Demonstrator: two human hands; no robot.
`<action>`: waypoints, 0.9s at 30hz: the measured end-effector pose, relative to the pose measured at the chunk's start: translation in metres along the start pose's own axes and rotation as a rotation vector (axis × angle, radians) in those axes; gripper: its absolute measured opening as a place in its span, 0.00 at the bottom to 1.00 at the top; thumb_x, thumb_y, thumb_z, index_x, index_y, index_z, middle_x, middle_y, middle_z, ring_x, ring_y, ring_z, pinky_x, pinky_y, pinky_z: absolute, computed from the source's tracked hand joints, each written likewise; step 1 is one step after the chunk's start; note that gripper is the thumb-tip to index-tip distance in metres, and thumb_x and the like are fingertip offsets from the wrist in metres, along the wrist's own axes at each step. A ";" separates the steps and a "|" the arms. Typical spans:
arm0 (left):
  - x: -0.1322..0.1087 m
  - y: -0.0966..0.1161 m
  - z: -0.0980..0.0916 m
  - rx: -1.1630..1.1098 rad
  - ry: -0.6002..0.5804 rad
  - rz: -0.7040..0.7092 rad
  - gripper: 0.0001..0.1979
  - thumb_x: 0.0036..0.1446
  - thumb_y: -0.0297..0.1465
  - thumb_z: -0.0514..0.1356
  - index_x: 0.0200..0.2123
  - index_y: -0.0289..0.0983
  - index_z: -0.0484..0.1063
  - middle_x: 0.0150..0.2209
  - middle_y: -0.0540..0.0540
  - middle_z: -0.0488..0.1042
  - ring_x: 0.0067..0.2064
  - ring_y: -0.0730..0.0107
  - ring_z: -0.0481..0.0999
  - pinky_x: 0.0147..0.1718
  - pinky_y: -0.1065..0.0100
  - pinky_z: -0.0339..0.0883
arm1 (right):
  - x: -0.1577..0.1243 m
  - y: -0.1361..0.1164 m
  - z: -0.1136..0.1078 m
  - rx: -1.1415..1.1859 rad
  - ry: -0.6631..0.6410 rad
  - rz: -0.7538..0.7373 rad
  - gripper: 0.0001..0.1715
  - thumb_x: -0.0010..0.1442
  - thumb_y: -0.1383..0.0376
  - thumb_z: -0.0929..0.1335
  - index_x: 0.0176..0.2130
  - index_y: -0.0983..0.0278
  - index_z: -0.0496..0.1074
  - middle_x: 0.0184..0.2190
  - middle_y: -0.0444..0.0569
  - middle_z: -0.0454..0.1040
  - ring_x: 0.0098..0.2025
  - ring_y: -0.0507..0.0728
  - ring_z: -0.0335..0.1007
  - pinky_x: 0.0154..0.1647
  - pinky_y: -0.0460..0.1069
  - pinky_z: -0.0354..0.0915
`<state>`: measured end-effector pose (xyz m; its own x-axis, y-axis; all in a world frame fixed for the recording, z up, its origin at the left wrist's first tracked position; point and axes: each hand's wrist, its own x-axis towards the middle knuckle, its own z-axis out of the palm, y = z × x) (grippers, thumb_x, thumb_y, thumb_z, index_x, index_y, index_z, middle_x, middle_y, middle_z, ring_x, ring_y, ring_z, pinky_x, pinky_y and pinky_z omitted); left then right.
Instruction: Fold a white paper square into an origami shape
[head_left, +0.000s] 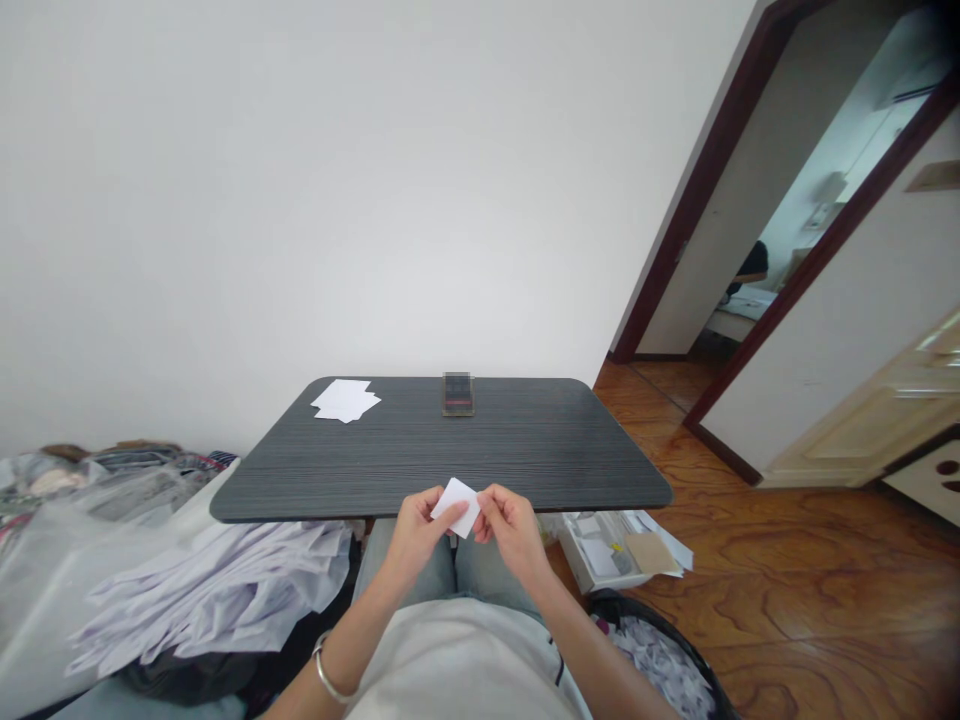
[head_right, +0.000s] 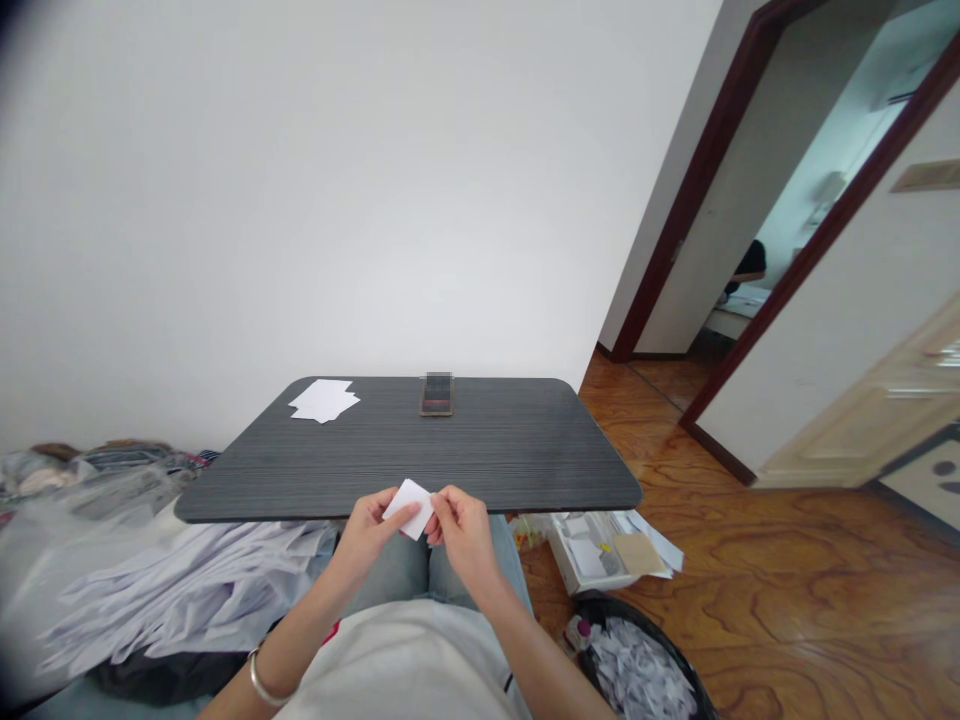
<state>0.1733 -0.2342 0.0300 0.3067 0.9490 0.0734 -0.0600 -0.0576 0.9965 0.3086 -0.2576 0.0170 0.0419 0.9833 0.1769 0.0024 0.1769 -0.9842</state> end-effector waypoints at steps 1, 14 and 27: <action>0.000 0.001 0.000 -0.003 -0.032 -0.005 0.14 0.45 0.39 0.61 0.22 0.31 0.70 0.19 0.50 0.68 0.22 0.76 0.63 0.21 0.74 0.55 | 0.000 -0.001 -0.001 -0.003 0.029 -0.012 0.21 0.56 0.52 0.62 0.20 0.64 0.62 0.14 0.40 0.63 0.15 0.48 0.59 0.17 0.42 0.58; 0.001 -0.002 -0.002 -0.140 -0.003 0.011 0.13 0.45 0.35 0.62 0.35 0.34 0.71 0.24 0.50 0.72 0.24 0.74 0.68 0.24 0.74 0.60 | 0.003 0.002 -0.004 0.026 -0.027 -0.045 0.20 0.56 0.53 0.62 0.20 0.63 0.58 0.14 0.37 0.56 0.16 0.47 0.52 0.16 0.42 0.51; 0.000 0.001 -0.002 -0.121 0.153 0.009 0.12 0.45 0.34 0.63 0.29 0.31 0.71 0.20 0.50 0.74 0.21 0.76 0.68 0.23 0.75 0.60 | 0.004 0.002 -0.002 0.028 -0.103 0.067 0.19 0.51 0.52 0.66 0.22 0.65 0.63 0.14 0.40 0.64 0.15 0.47 0.59 0.15 0.41 0.56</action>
<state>0.1714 -0.2332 0.0307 0.1580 0.9852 0.0666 -0.1791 -0.0377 0.9831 0.3110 -0.2539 0.0159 -0.0617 0.9918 0.1117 -0.0254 0.1103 -0.9936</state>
